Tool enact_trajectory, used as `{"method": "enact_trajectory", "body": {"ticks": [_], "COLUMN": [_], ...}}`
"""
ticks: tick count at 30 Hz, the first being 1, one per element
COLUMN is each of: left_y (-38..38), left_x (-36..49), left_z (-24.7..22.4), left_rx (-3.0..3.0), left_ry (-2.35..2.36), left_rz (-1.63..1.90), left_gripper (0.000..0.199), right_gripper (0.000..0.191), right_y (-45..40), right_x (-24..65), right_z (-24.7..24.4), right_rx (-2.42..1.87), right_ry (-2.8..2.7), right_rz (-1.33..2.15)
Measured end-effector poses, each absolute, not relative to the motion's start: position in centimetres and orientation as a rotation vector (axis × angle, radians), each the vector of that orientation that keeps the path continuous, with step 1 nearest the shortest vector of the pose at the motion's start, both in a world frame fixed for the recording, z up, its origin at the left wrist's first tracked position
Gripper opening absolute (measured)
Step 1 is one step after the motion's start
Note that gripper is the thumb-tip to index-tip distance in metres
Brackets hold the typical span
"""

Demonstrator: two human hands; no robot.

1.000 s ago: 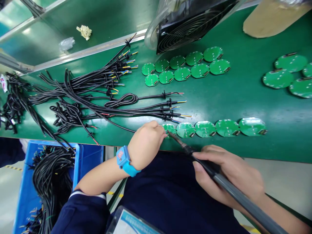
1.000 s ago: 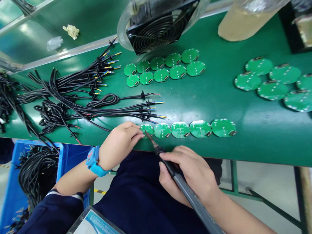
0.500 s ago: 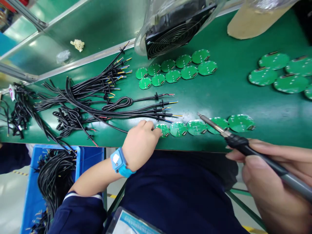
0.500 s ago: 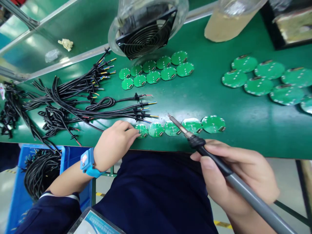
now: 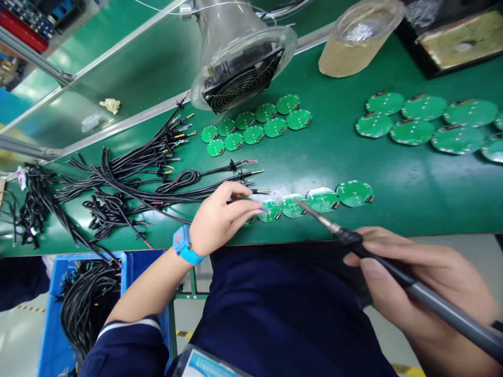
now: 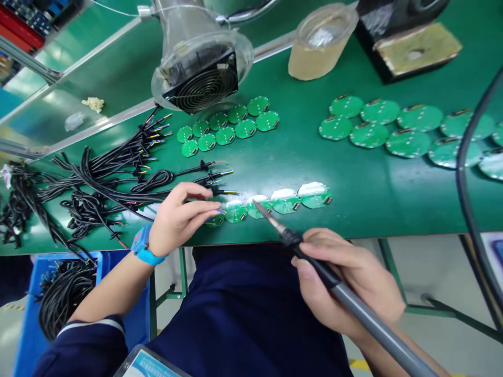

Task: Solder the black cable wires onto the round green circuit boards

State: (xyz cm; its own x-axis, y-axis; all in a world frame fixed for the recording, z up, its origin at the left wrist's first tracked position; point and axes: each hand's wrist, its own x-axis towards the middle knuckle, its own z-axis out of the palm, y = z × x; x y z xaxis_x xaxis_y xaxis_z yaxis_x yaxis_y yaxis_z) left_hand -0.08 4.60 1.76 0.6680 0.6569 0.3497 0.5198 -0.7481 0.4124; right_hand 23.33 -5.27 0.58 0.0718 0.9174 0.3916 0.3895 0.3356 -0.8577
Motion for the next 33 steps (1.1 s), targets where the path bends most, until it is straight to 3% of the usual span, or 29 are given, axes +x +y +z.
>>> {"method": "enact_trajectory", "body": {"ticks": [6, 33], "left_y": [1.8, 1.2], "left_x": [1.3, 2.0], "left_z": [0.1, -0.8], "left_rx": [2.339, 2.534], "left_ry": [1.141, 1.253], "left_rz": [0.564, 0.661], "left_gripper": [0.017, 0.025], "right_gripper": [0.031, 0.021], "right_y": [-5.4, -5.2], "right_x": [23.2, 21.9], "right_z": [0.0, -0.8], "right_rx": [-1.012, -1.054], "right_ry": [-1.789, -1.869], "right_rz": [0.624, 0.545]}}
